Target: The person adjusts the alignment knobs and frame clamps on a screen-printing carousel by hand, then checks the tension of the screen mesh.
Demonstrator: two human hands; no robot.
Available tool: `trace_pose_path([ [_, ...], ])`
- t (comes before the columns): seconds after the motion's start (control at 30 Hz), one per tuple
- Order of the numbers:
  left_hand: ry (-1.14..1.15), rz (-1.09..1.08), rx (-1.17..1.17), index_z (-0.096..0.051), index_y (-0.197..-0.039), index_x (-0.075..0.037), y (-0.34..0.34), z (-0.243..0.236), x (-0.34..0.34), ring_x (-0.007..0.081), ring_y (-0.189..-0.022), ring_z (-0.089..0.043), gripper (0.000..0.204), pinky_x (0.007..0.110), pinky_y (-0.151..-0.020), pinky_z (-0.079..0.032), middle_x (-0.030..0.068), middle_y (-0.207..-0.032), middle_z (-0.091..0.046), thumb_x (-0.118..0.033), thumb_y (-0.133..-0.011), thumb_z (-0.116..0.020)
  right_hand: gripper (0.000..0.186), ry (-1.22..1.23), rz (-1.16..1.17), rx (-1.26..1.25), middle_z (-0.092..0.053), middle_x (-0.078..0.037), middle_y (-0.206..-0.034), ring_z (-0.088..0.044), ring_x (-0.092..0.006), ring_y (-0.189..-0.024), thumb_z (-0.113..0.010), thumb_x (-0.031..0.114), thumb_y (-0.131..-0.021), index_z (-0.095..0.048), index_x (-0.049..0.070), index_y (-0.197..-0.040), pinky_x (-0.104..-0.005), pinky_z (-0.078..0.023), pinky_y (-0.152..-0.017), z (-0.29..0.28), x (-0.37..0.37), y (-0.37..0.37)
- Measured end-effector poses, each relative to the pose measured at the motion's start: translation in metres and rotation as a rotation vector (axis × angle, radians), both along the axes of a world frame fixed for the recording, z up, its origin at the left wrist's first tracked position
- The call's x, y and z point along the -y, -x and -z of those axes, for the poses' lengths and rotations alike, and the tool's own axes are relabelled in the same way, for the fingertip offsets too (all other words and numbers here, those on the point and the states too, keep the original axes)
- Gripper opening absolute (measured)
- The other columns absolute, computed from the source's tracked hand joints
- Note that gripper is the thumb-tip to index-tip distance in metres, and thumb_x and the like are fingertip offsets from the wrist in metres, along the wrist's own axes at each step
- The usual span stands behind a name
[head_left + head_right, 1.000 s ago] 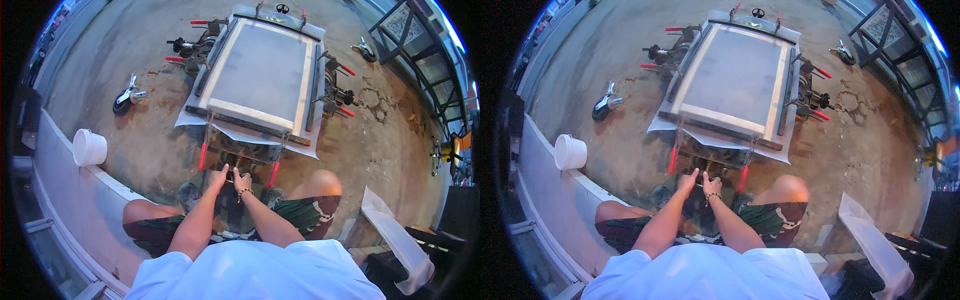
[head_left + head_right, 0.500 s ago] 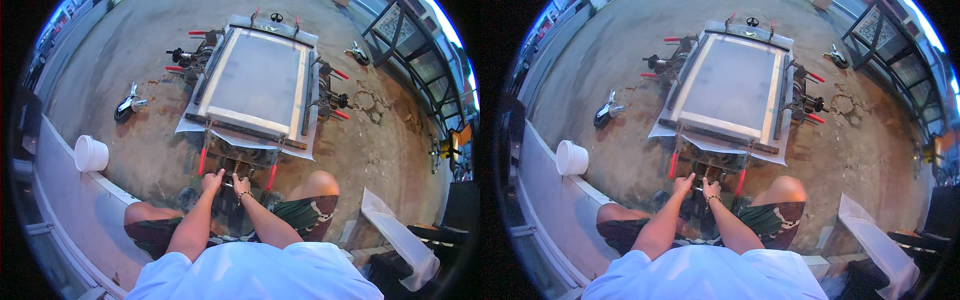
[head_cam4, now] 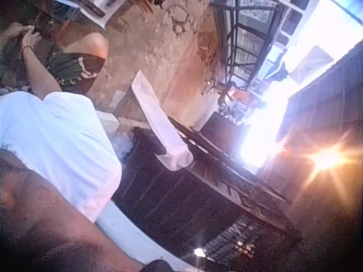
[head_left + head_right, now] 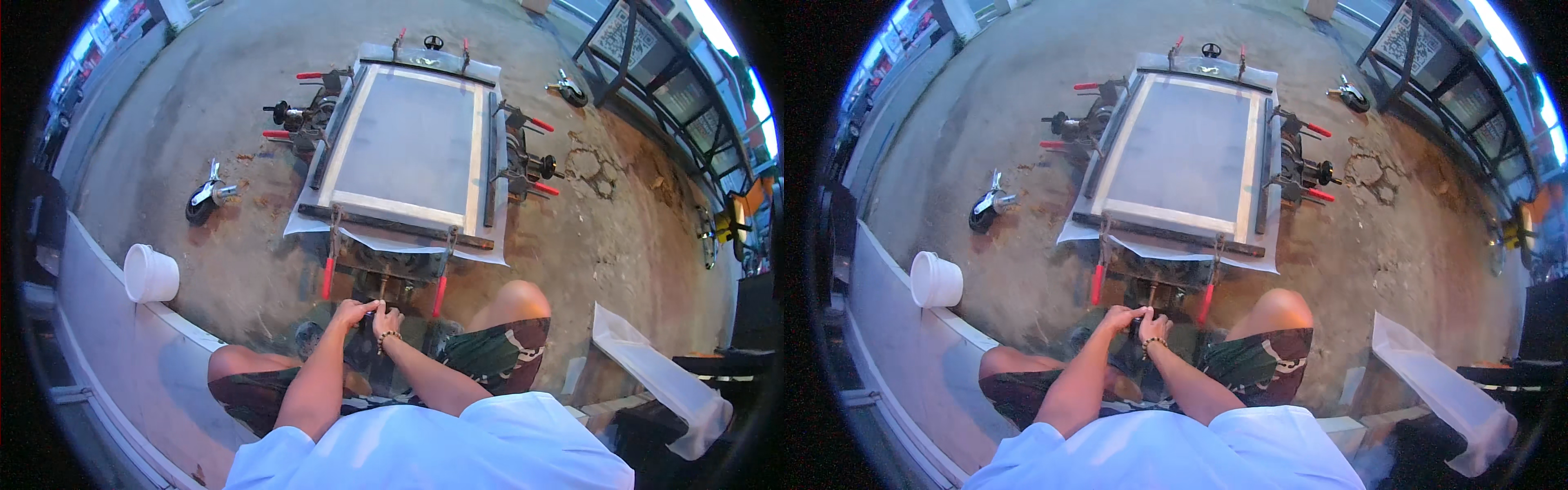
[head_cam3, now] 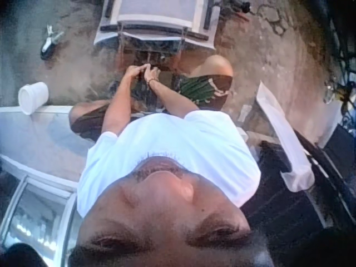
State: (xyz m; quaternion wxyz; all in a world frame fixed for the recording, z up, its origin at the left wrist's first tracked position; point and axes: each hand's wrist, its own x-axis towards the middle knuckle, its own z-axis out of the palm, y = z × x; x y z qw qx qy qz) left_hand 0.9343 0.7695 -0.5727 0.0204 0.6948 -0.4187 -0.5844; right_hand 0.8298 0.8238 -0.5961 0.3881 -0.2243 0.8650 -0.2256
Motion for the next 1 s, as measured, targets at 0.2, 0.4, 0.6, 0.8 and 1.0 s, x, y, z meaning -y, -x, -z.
trace_pose_path([
  [0.2, -0.138, -0.013, -0.035, -0.068, -0.079, -0.004, -0.022, -0.009, 0.005, 0.0154, -0.067, -0.057, 0.044, 0.034, -0.053, -0.044, 0.0084, -0.077, -0.063, -0.044, -0.068, -0.080, 0.078, -0.166, -0.052, 0.179, -0.055, -0.033, -0.115, -0.050, -0.0456, -0.113, -0.040, 0.064, -0.085, -0.058, -0.008, -0.110, -0.0480, -0.039, -0.098, -0.011, 0.004, 0.011],
  [0.4, -0.196, -0.001, -0.212, -0.045, -0.134, 0.003, -0.035, 0.027, -0.013, 0.0279, -0.115, -0.053, 0.093, 0.044, -0.094, -0.042, 0.0154, -0.128, -0.055, -0.044, -0.063, -0.084, 0.069, -0.194, 0.030, 0.093, -0.053, -0.028, -0.118, -0.046, -0.0451, -0.118, -0.051, 0.050, -0.087, -0.041, -0.009, -0.122, -0.0490, -0.036, -0.100, -0.055, -0.010, -0.016],
  [0.6, 0.017, 0.290, 0.008, -0.048, -0.132, 0.003, -0.002, 0.007, -0.002, 0.0189, -0.075, -0.059, 0.095, 0.035, -0.063, -0.047, 0.0073, -0.093, -0.065, -0.043, -0.058, -0.087, 0.049, -0.021, 0.215, 0.509, -0.063, -0.020, -0.085, -0.065, -0.0332, -0.070, -0.044, 0.042, -0.093, -0.055, -0.005, -0.102, -0.0439, -0.053, -0.064, 0.043, -0.018, 0.017],
  [0.8, -0.245, -0.013, -0.264, -0.037, -0.138, 0.005, -0.022, 0.014, -0.007, 0.0300, -0.120, -0.049, 0.100, 0.038, -0.098, -0.040, 0.0203, -0.134, -0.048, -0.037, -0.062, -0.087, 0.051, -0.144, 0.257, 0.491, -0.062, -0.018, -0.075, -0.062, -0.0300, -0.055, -0.044, 0.047, -0.093, -0.053, -0.003, -0.105, -0.0409, -0.046, -0.043, 0.037, -0.019, -0.003],
  [1.0, 0.025, 0.335, 0.107, -0.059, -0.116, 0.008, -0.002, 0.011, -0.007, 0.0324, -0.107, -0.060, 0.094, 0.037, -0.090, -0.047, 0.0215, -0.117, -0.062, -0.056, -0.051, -0.084, 0.063, -0.032, 0.507, 0.901, -0.059, -0.013, -0.078, -0.056, -0.0234, -0.058, -0.023, 0.061, -0.095, -0.053, 0.006, -0.105, -0.0363, -0.041, -0.042, 0.032, -0.026, -0.009],
])
